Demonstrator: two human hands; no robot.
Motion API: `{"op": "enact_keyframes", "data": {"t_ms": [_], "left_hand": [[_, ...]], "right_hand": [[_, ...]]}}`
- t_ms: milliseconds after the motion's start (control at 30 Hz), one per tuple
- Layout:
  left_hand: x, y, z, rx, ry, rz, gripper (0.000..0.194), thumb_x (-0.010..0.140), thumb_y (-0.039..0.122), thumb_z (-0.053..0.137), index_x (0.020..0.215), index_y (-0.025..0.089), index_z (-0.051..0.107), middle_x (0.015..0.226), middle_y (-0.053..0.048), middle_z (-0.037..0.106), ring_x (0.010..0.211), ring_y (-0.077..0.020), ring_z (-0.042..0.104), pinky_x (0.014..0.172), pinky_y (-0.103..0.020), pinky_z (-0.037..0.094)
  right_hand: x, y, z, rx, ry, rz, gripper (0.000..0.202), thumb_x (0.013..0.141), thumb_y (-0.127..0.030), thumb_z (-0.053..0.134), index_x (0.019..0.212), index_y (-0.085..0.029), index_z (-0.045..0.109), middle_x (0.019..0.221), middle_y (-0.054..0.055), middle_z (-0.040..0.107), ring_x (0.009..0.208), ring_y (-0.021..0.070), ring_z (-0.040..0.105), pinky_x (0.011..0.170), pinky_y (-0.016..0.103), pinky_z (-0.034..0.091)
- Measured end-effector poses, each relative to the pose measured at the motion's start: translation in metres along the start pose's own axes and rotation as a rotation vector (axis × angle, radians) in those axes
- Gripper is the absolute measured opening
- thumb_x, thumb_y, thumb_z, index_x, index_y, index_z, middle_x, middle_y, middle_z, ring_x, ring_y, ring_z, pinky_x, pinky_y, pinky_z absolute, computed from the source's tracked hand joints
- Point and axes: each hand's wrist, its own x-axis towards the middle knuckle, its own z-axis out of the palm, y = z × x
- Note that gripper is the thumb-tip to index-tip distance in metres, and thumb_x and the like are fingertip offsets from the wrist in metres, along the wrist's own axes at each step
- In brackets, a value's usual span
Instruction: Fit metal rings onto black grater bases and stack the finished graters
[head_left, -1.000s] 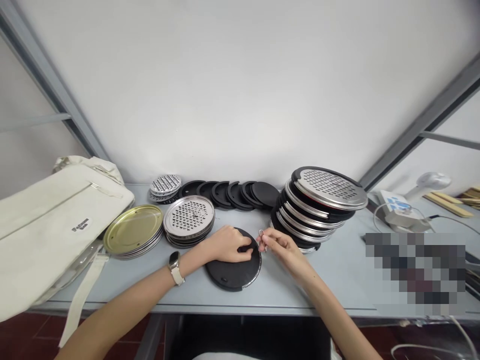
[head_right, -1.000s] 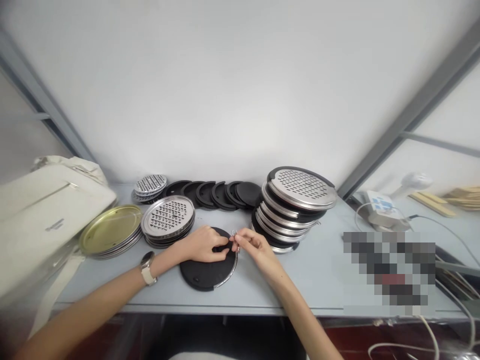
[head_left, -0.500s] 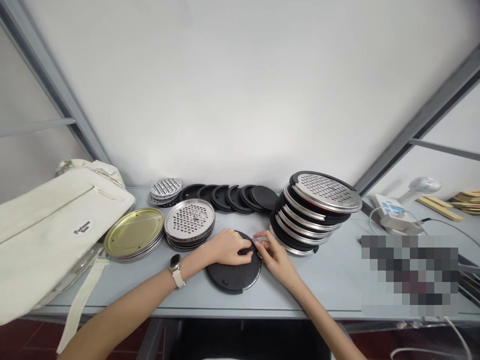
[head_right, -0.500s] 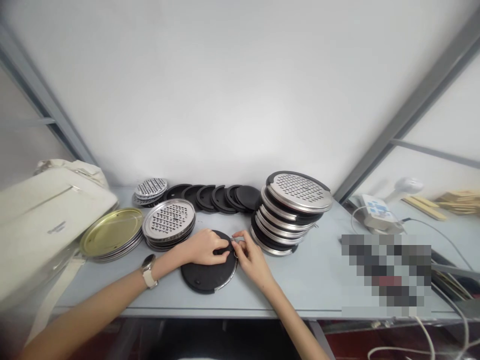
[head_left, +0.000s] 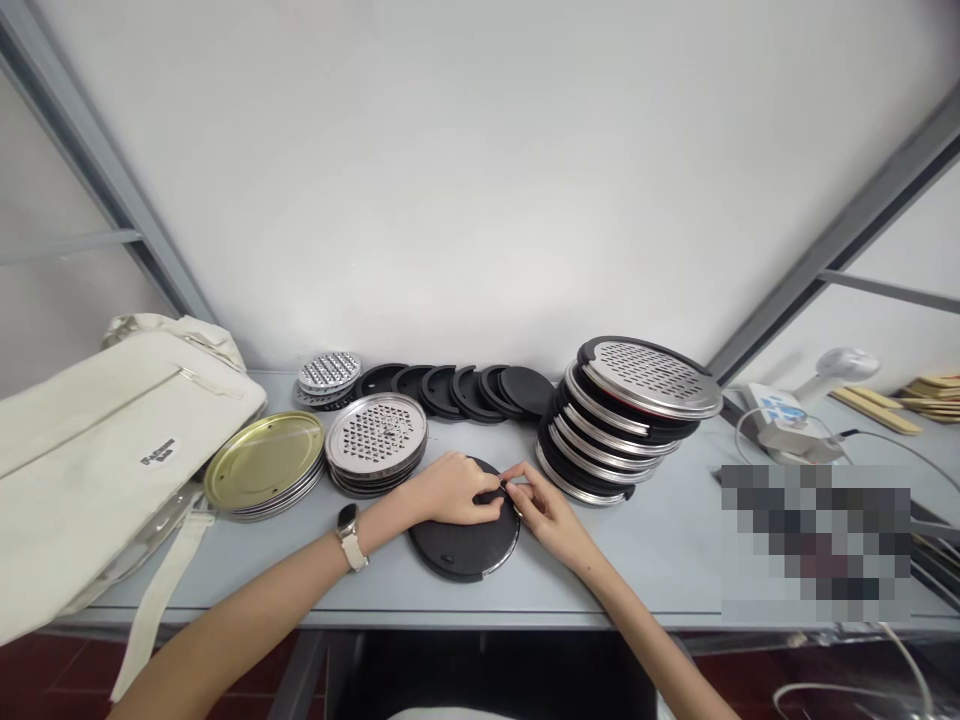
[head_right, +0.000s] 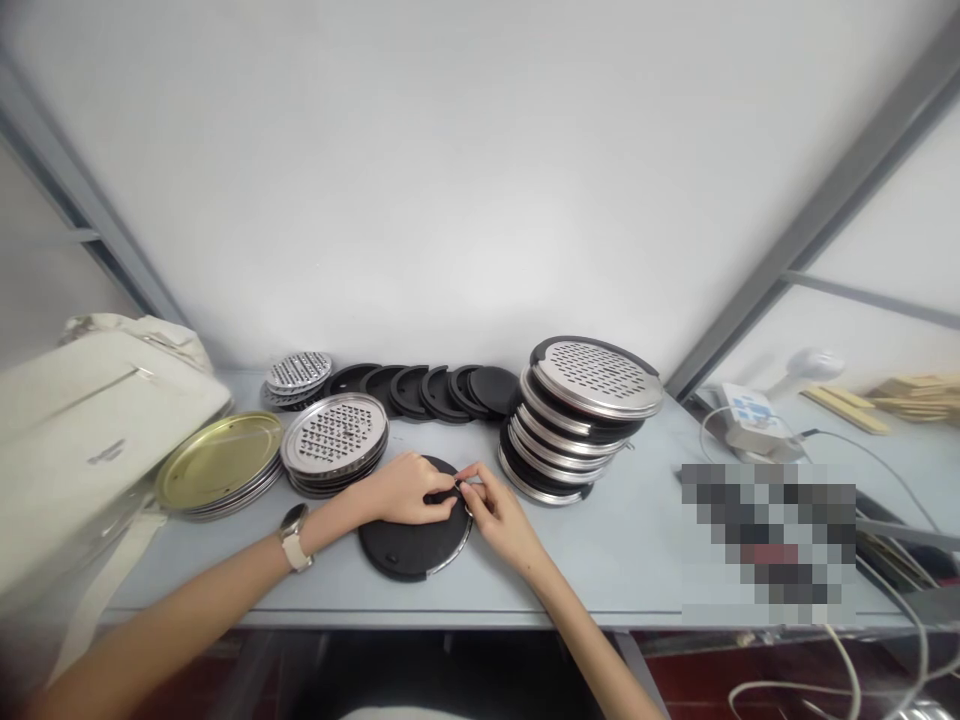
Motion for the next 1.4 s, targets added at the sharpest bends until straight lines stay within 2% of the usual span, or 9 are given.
{"op": "enact_keyframes", "data": {"t_ms": [200, 400, 867, 1167, 1400], "left_hand": [[0.001, -0.001, 0.003, 0.001, -0.006, -0.007, 0.028, 0.084, 0.040, 0.050, 0.074, 0.020, 0.065, 0.062, -0.002, 0.065, 0.055, -0.0158, 0.059, 0.051, -0.027, 0.031], [0.001, 0.000, 0.001, -0.021, -0.007, -0.010, 0.028, 0.084, 0.039, 0.051, 0.070, 0.019, 0.064, 0.060, -0.002, 0.064, 0.054, -0.0152, 0.058, 0.051, -0.026, 0.031], [0.001, -0.001, 0.002, -0.036, 0.000, -0.015, 0.030, 0.085, 0.040, 0.049, 0.070, 0.019, 0.065, 0.060, -0.002, 0.065, 0.052, -0.0138, 0.055, 0.051, -0.026, 0.028], [0.002, 0.001, 0.003, -0.041, 0.005, -0.037, 0.029, 0.083, 0.039, 0.050, 0.069, 0.019, 0.065, 0.059, -0.002, 0.065, 0.052, -0.0149, 0.057, 0.050, -0.027, 0.027], [0.003, 0.000, 0.002, -0.059, 0.002, -0.045, 0.030, 0.081, 0.040, 0.051, 0.064, 0.018, 0.062, 0.055, -0.002, 0.063, 0.051, -0.0152, 0.057, 0.048, -0.028, 0.026]], "right_hand": [[0.002, 0.004, 0.001, 0.041, 0.021, 0.019, 0.029, 0.093, -0.048, 0.042, 0.097, -0.020, 0.048, 0.055, -0.008, 0.031, 0.050, 0.0091, 0.027, 0.048, 0.022, 0.021], [0.002, 0.003, -0.001, -0.037, 0.075, 0.019, 0.028, 0.092, -0.048, 0.044, 0.093, -0.020, 0.047, 0.055, -0.008, 0.032, 0.051, 0.0097, 0.029, 0.050, 0.022, 0.023], [0.001, -0.006, -0.003, 0.008, 0.040, 0.023, 0.035, 0.090, -0.053, 0.044, 0.086, -0.019, 0.047, 0.056, -0.008, 0.029, 0.051, 0.0091, 0.027, 0.050, 0.023, 0.020], [0.000, -0.009, -0.002, 0.000, 0.043, 0.023, 0.035, 0.090, -0.053, 0.044, 0.087, -0.018, 0.050, 0.057, -0.007, 0.030, 0.052, 0.0093, 0.028, 0.050, 0.023, 0.021], [0.001, -0.010, -0.006, -0.015, 0.000, 0.018, 0.037, 0.089, -0.054, 0.044, 0.087, -0.018, 0.051, 0.057, -0.007, 0.030, 0.052, 0.0093, 0.027, 0.050, 0.023, 0.022]]}}
